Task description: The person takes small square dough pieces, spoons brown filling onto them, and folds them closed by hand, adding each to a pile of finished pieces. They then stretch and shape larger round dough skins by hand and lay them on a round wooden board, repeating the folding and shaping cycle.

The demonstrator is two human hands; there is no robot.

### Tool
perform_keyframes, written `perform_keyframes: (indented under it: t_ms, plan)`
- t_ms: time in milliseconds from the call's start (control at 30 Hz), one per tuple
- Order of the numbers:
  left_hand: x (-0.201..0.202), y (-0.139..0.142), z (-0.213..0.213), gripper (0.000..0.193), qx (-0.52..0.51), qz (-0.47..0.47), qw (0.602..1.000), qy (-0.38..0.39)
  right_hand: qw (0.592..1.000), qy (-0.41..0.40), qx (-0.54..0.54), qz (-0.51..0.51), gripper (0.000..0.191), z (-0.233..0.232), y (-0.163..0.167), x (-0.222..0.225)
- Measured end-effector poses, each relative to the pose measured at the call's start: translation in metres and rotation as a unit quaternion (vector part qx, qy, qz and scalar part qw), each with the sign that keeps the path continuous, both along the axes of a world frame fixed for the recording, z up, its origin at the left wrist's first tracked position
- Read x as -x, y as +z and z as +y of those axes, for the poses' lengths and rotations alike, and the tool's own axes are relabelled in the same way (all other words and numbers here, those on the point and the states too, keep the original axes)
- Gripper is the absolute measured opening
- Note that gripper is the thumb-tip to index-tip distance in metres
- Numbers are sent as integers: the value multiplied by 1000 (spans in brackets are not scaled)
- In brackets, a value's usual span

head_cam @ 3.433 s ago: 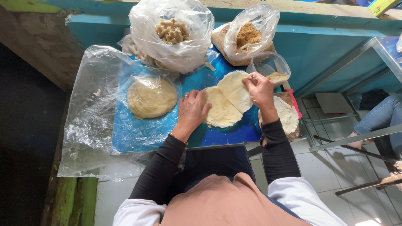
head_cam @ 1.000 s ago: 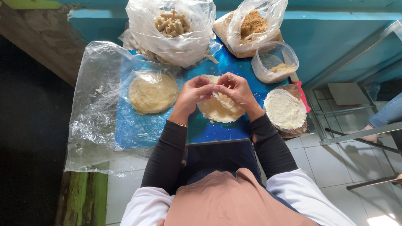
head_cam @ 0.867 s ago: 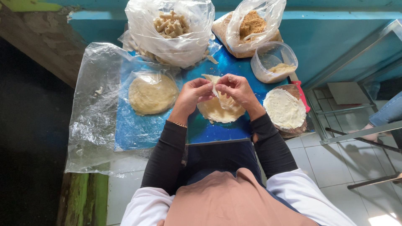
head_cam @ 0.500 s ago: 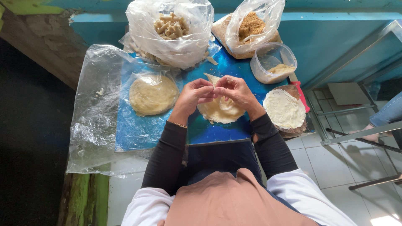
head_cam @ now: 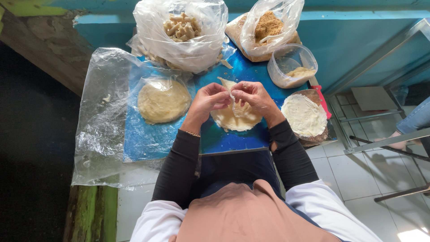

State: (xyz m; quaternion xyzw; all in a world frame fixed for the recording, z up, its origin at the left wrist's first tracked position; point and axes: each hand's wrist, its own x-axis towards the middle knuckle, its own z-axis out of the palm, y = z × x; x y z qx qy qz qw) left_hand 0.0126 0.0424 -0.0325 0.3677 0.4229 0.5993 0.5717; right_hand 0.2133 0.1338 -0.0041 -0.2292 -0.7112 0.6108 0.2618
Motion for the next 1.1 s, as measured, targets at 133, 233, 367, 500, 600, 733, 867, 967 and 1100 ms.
perform_keyframes:
  t_ms: [133,233,367,500,600,733,867,967,1100]
  plan:
    - [0,0,0,16,-14,1,1000,6,1000,8,8,4,20,-1,4,1]
    - [0,0,1,16,-17,-10,1000,11,1000,1,19,5,20,-3,8,2]
    - [0,2,2,15,-7,-15,999,29,999,13,21,29,19,-5,10,1]
    - [-1,3,1,14,-15,-9,1000,23,999,28,17,36,19,-3,7,3]
    - [-1,2,2,13,-20,-6,1000,20,999,28,28,32,20,-1,3,4]
    - [-2,2,2,12,-39,-19,999,26,999,15,35,32,18,1,1,3]
    - [-4,3,1,13,-67,-26,997,22,998,34,19,58,18,0,1,3]
    - [-4,6,0,12,-55,-16,998,24,999,8,20,42,17,-1,3,4]
    - [-4,6,-1,13,-39,3,999,26,999,4,17,41,17,-1,4,4]
